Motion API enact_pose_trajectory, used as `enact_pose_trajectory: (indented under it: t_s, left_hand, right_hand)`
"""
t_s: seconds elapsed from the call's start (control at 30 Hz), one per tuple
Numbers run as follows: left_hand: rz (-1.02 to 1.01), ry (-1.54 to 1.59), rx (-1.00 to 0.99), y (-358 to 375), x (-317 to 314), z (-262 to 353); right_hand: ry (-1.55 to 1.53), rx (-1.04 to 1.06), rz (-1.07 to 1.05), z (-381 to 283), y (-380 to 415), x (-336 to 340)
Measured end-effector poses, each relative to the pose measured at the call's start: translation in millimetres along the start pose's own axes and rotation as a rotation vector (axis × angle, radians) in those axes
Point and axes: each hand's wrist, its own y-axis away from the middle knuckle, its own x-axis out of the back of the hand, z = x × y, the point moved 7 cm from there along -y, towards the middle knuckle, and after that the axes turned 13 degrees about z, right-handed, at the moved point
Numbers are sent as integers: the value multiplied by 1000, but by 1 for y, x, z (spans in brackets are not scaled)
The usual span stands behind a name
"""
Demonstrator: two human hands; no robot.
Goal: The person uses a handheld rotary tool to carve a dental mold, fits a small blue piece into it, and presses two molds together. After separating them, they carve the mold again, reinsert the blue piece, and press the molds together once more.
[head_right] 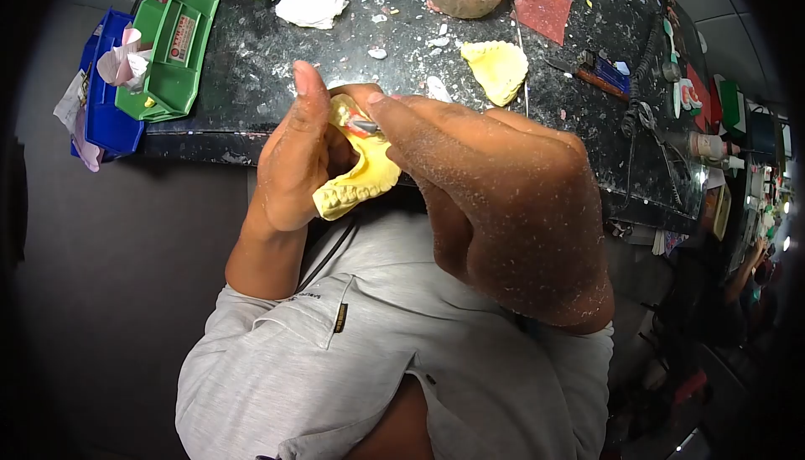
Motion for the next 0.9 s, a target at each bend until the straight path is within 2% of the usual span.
enact_pose_trajectory:
  t_s: [0.07,0.4,0.47,0.7,0.9]
  left_hand:
    - [59,-95,-22,-1,-3,4]
    - [75,-115,-16,0,1,4]
    - [1,-70,-6,-1,6,-1]
    - [-35,-56,-16,-1,6,-3]
    - [68,-90,22,-2,1,1]
  right_hand:
    - [-14,-10,10,1,1,-1]
    - [48,-9,-30,0,1,-3]
    - [50,-8,-24,-1,1,-3]
    - [75,-6,-34,0,2,-5]
    - [17,-31,-19,1,0,-3]
